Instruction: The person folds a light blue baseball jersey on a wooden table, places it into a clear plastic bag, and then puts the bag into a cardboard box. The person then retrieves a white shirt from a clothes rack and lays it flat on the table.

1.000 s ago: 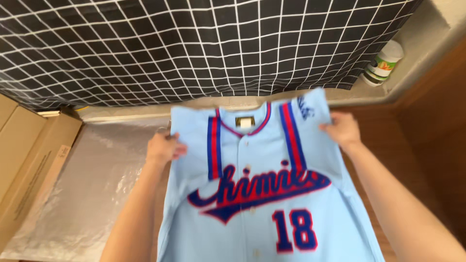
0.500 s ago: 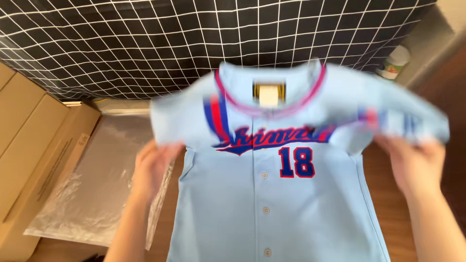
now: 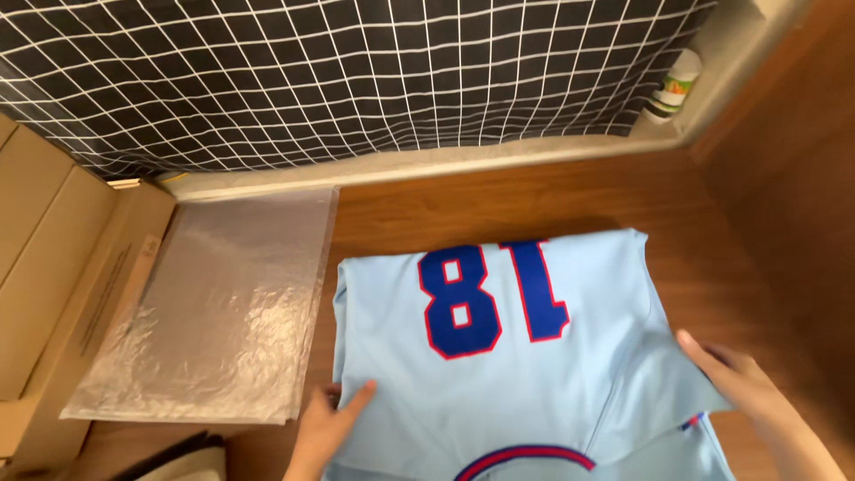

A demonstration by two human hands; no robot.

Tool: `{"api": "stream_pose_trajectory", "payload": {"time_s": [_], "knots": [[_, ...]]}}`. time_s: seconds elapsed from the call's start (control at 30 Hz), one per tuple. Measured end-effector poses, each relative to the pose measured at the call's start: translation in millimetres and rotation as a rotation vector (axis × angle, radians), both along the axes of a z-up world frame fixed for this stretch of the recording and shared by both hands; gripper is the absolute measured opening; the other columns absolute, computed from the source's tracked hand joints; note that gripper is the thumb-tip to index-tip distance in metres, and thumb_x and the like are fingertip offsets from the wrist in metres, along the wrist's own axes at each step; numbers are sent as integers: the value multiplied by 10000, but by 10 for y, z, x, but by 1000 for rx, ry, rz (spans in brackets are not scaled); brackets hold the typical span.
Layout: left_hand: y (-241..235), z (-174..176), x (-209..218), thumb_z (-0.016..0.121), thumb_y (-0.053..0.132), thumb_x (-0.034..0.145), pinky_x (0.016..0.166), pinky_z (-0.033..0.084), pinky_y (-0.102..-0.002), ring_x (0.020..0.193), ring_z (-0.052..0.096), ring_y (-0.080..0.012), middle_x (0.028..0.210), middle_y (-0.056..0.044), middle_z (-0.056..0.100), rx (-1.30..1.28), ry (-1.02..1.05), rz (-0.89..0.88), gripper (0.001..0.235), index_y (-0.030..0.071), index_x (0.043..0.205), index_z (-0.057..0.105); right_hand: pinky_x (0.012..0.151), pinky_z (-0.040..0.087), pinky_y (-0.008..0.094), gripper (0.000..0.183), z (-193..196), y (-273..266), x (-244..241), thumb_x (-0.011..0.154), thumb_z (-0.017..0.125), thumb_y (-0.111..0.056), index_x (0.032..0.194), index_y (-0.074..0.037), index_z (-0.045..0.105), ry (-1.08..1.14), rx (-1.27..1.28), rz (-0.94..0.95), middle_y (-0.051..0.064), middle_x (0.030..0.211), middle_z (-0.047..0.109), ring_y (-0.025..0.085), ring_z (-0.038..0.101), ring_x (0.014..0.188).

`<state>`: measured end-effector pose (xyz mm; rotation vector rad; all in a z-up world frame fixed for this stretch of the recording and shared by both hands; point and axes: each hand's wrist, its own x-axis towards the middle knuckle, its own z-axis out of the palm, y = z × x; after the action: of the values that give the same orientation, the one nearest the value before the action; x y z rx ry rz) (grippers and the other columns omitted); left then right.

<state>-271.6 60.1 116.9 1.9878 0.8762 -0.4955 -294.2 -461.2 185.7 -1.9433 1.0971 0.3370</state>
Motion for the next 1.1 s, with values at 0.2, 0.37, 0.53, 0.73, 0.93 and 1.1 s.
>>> {"api": "stream_pose_trajectory", "payload": {"time_s": [0.2,0.37,0.53,0.73,0.93,1.1], "knots": [[-11,253,54,717,446,919,1093,585,-422,1248,748,-325,1418,-190,772,-389,7,22,708,-24,1448,687,902,585,450,413,-359,-168,161,937,806,-302,1275,-73,868,-38,-58,107,167,1225,835,340,767,1074],[182,525,-210,612,369,981,1135,531,-470,1300,690,-347,1462,-213,740,-678,50,152,659,-13,1517,637,906,513,562,327,86,-22,-364,1102,615,-171,1335,47,688,-236,401,-141,282,1233,738,440,664,1048],[602,-493,-346,694,351,974,1027,593,-465,1182,756,-359,1374,-252,791,-550,84,40,630,-92,1421,700,978,512,706,373,-351,217,-753,1085,597,-108,1402,86,624,-73,555,-307,363,1320,682,536,627,1106],[416,23,-352,731,441,895,1077,589,-397,1241,766,-294,1399,-187,801,-469,92,-66,731,-44,1441,717,1201,446,535,674,140,822,-794,979,673,-316,1553,29,599,39,293,-246,238,1530,655,422,599,1393],[308,-249,-170,847,344,827,1049,586,-371,1225,776,-267,1347,-125,834,-402,44,-156,648,4,1373,769,1062,518,508,598,-317,568,-636,887,816,-323,1368,31,784,10,119,-124,214,1367,765,413,681,1245],[158,-532,201,821,331,855,1087,572,-363,1267,754,-253,1361,-120,814,-346,-169,-117,596,18,1361,773,953,532,457,515,-580,313,-210,893,832,-359,1189,61,810,-108,41,-86,197,1180,797,383,724,1088]]}}
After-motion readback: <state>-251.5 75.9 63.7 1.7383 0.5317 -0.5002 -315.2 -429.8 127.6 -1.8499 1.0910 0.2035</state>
